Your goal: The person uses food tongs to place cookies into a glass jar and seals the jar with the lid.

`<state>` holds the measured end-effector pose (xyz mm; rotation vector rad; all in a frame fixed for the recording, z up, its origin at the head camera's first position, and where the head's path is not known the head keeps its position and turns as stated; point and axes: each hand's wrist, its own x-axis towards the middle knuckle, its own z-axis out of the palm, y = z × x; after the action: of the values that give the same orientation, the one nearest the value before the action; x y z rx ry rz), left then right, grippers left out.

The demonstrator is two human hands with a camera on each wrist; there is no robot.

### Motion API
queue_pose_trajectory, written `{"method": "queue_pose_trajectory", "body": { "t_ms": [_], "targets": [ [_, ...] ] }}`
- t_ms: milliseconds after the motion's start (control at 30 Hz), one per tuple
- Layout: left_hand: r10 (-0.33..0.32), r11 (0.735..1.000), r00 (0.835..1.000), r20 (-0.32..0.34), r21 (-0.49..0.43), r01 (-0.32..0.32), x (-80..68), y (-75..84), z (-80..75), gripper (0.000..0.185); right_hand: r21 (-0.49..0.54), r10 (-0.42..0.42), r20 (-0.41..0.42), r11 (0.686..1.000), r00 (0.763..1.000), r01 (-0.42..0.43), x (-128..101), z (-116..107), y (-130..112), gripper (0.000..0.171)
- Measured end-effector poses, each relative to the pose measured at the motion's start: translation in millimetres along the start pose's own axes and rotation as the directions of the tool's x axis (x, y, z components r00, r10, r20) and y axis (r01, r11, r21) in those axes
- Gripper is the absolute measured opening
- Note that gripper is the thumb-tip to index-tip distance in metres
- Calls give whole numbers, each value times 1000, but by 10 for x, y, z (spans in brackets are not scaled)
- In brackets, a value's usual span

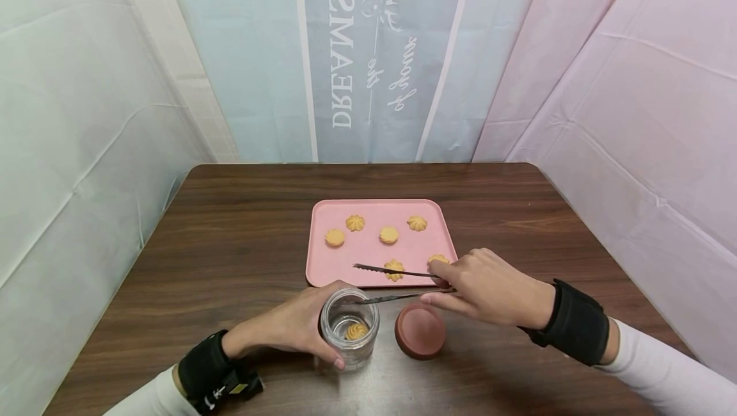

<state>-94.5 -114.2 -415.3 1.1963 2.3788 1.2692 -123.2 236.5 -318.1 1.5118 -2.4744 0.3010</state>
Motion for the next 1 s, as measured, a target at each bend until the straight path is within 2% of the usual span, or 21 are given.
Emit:
{"method": "queue_pose_trajectory", "body": {
  "t_ms": [167, 400, 767, 1000],
  "targets": [
    [-29, 999, 1000, 8, -20, 29, -3, 8, -7, 87, 13, 29, 2, 1000, 1000, -29, -14, -11, 64, 37],
    [25, 999, 1000, 7, -37, -24, 1, 0, 4, 86, 21, 43, -21, 999, 999, -43, -35, 1, 170, 36],
    [2, 999, 1000, 9, -40, -2, -4, 15, 4, 87, 11, 144, 22, 990, 989, -144, -69, 1, 274, 34],
    [25, 999, 1000, 7, -30, -25, -7, 7, 10, 86, 15, 149, 16, 989, 989, -149, -84, 24, 310, 33]
  ]
}}
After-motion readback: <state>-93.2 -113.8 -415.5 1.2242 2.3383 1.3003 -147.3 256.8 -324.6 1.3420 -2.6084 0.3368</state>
